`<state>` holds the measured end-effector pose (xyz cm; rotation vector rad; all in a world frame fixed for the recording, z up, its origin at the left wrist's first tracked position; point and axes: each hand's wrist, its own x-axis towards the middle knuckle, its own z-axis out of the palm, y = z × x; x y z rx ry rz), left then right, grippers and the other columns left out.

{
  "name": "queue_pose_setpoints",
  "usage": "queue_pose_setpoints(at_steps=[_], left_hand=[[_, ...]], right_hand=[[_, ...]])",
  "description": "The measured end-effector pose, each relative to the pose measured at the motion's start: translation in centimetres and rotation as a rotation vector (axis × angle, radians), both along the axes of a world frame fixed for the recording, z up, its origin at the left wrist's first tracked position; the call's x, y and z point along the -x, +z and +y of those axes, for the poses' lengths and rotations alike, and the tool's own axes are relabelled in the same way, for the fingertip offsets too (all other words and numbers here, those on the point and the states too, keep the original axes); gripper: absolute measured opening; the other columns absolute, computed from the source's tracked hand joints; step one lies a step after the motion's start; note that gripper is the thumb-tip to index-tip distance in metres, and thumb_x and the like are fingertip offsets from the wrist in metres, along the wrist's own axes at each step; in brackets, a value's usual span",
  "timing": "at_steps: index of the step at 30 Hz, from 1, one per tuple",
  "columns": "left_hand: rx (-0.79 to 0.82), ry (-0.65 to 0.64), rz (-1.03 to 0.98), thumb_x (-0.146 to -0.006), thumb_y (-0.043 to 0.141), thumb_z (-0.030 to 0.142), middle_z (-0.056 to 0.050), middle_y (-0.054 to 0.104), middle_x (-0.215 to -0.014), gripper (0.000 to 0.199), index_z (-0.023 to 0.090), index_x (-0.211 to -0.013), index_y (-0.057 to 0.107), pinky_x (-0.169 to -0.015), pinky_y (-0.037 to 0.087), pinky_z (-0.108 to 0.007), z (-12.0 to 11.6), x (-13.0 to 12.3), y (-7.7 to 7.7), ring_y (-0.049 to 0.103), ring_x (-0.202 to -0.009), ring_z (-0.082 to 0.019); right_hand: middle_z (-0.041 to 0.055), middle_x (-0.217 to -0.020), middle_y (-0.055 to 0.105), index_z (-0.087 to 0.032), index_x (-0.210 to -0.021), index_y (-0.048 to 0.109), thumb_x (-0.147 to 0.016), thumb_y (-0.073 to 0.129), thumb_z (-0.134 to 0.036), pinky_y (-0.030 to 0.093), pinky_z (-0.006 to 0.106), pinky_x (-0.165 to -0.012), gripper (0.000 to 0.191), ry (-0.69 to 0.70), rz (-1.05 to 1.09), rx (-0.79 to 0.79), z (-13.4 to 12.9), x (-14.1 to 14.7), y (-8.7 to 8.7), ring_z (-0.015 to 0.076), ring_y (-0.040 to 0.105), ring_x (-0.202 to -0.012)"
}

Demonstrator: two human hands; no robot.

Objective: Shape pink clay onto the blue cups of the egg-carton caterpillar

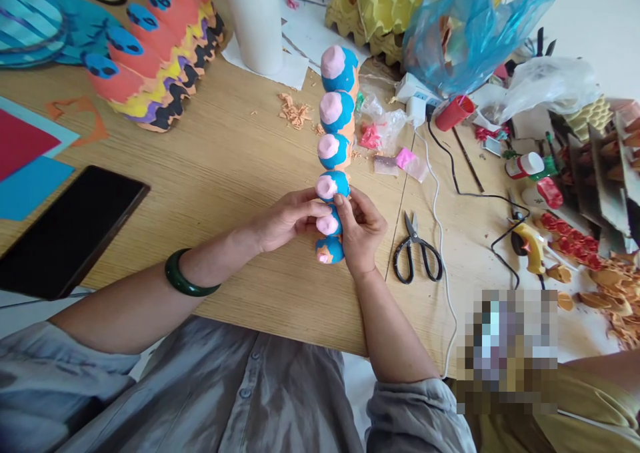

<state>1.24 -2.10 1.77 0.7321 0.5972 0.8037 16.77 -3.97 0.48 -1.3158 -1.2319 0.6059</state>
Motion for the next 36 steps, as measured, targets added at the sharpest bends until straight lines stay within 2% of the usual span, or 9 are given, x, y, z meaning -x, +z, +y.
queue_pose_setpoints(at_steps=[3,10,17,19,22,27,30,33,36], left_hand=[[-0.006,0.013,-0.003,-0.077,0.082,0.035,0.003,0.062,-0.075,0.031,0.015,-0.095,0.068,-0.067,0.054,-0.023,-0.08,0.01,0.08,0.059,-0.071,-0.010],[-0.045,-0.073,-0.039,-0.075,0.082,0.030,0.004,0.058,-0.070,0.026,0.017,-0.089,0.064,-0.068,0.050,-0.026,0.26,0.00,-0.31,0.055,-0.068,-0.010],[-0.041,-0.040,0.010,-0.071,0.076,0.023,0.005,0.055,-0.069,0.023,0.017,-0.086,0.060,-0.064,0.044,-0.024,0.09,-0.29,-0.36,0.050,-0.066,-0.009],[-0.030,-0.014,0.020,-0.075,0.076,0.030,0.004,0.056,-0.070,0.022,0.017,-0.084,0.060,-0.064,0.045,-0.024,0.01,-0.24,-0.13,0.052,-0.068,-0.009],[-0.027,0.001,0.046,-0.078,0.080,0.041,0.003,0.058,-0.073,0.031,0.016,-0.090,0.063,-0.066,0.047,-0.025,-0.07,-0.30,-0.13,0.055,-0.071,-0.010],[-0.084,0.007,0.063,-0.071,0.088,0.030,0.004,0.063,-0.076,0.037,0.016,-0.097,0.065,-0.068,0.047,-0.026,0.03,-0.52,-0.84,0.057,-0.070,-0.010],[-0.056,-0.033,0.003,-0.071,0.091,0.031,0.004,0.063,-0.076,0.038,0.015,-0.095,0.066,-0.071,0.048,-0.026,0.24,-0.29,-0.75,0.057,-0.072,-0.010],[-0.012,-0.058,-0.021,-0.066,0.095,0.031,0.001,0.068,-0.087,0.043,0.015,-0.096,0.069,-0.078,0.052,-0.027,0.42,-0.01,-0.45,0.062,-0.081,-0.011],[0.032,-0.055,-0.051,-0.070,0.093,0.031,0.000,0.070,-0.092,0.039,0.014,-0.097,0.071,-0.082,0.055,-0.028,0.47,0.06,-0.41,0.065,-0.086,-0.013]], right_hand=[[-0.0037,-0.068,0.069,-0.026,-0.093,0.086,-0.085,0.081,-0.051,0.051,0.027,-0.059,0.027,-0.019,-0.022,0.000,-0.02,0.04,0.01,0.0120,0.058,-0.062],[-0.0026,-0.068,0.069,-0.025,-0.094,0.085,-0.085,0.081,-0.052,0.049,0.027,-0.058,0.030,0.000,-0.033,0.009,0.09,0.05,-0.37,0.0119,0.057,-0.061],[-0.0040,-0.066,0.065,-0.024,-0.095,0.085,-0.085,0.082,-0.050,0.048,0.026,-0.056,0.028,0.024,-0.052,0.022,0.17,0.08,-0.48,0.0112,0.054,-0.059],[-0.0036,-0.067,0.066,-0.024,-0.094,0.085,-0.085,0.082,-0.050,0.048,0.026,-0.057,0.027,0.011,-0.043,0.029,0.20,0.05,-0.38,0.0115,0.055,-0.060],[-0.0034,-0.068,0.066,-0.024,-0.094,0.085,-0.086,0.082,-0.050,0.049,0.027,-0.058,0.027,-0.001,-0.020,0.034,0.24,0.04,-0.36,0.0117,0.056,-0.061],[-0.0036,-0.068,0.066,-0.024,-0.096,0.085,-0.084,0.083,-0.051,0.049,0.027,-0.059,0.029,0.003,-0.027,0.049,0.28,0.13,-0.43,0.0118,0.055,-0.061],[-0.0037,-0.067,0.066,-0.024,-0.094,0.085,-0.084,0.082,-0.056,0.051,0.028,-0.060,0.034,-0.017,-0.025,0.047,0.43,0.11,-0.31,0.0121,0.056,-0.061],[-0.0039,-0.066,0.066,-0.024,-0.090,0.084,-0.082,0.082,-0.061,0.052,0.028,-0.060,0.038,-0.039,-0.004,0.053,0.64,0.01,-0.13,0.0120,0.056,-0.061],[-0.0034,-0.068,0.068,-0.024,-0.088,0.084,-0.083,0.082,-0.062,0.053,0.028,-0.062,0.038,-0.041,0.007,0.057,0.75,-0.13,0.05,0.0125,0.059,-0.064]])
